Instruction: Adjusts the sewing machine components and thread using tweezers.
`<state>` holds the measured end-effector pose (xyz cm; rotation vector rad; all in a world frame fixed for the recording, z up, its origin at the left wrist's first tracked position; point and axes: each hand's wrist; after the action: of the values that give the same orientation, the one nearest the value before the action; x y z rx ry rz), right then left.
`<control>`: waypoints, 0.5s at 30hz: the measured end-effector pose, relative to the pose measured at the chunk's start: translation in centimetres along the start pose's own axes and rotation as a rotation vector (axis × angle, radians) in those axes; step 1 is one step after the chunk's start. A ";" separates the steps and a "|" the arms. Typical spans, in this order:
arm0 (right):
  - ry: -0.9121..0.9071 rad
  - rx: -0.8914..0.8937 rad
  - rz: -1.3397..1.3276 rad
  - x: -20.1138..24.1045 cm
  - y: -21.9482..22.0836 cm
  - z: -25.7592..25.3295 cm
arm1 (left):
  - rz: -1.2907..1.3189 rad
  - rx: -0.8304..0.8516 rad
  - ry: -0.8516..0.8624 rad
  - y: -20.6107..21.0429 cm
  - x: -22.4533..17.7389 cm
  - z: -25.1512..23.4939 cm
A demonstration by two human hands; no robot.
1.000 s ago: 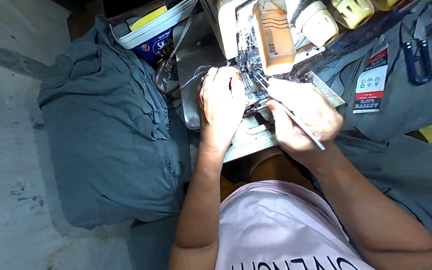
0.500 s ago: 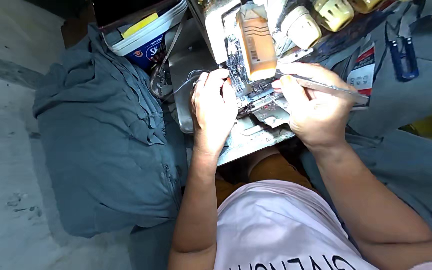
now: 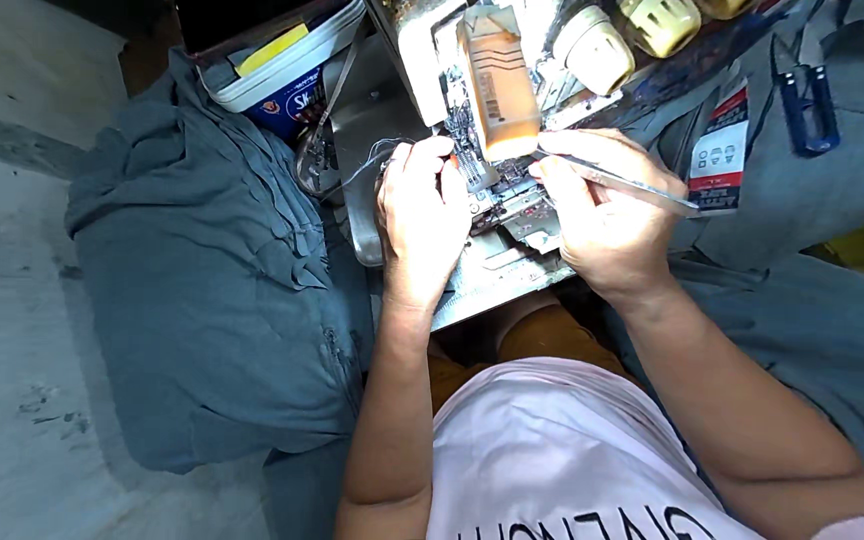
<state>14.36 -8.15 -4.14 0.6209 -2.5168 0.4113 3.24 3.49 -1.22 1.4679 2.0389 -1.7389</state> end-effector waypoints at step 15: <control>0.126 -0.047 -0.090 0.5 -0.4 -0.2 | 0.017 -0.014 -0.002 0.0 0.0 0.0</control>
<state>14.21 -8.56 -3.62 0.6657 -2.3629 0.3463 3.25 3.44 -1.23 1.4745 2.0272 -1.7162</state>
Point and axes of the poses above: each hand's wrist, its own z-axis away from the middle knuckle, its own y-axis out of the palm, x = y × z, and after that the axes turned 11 degrees about -y, right-handed
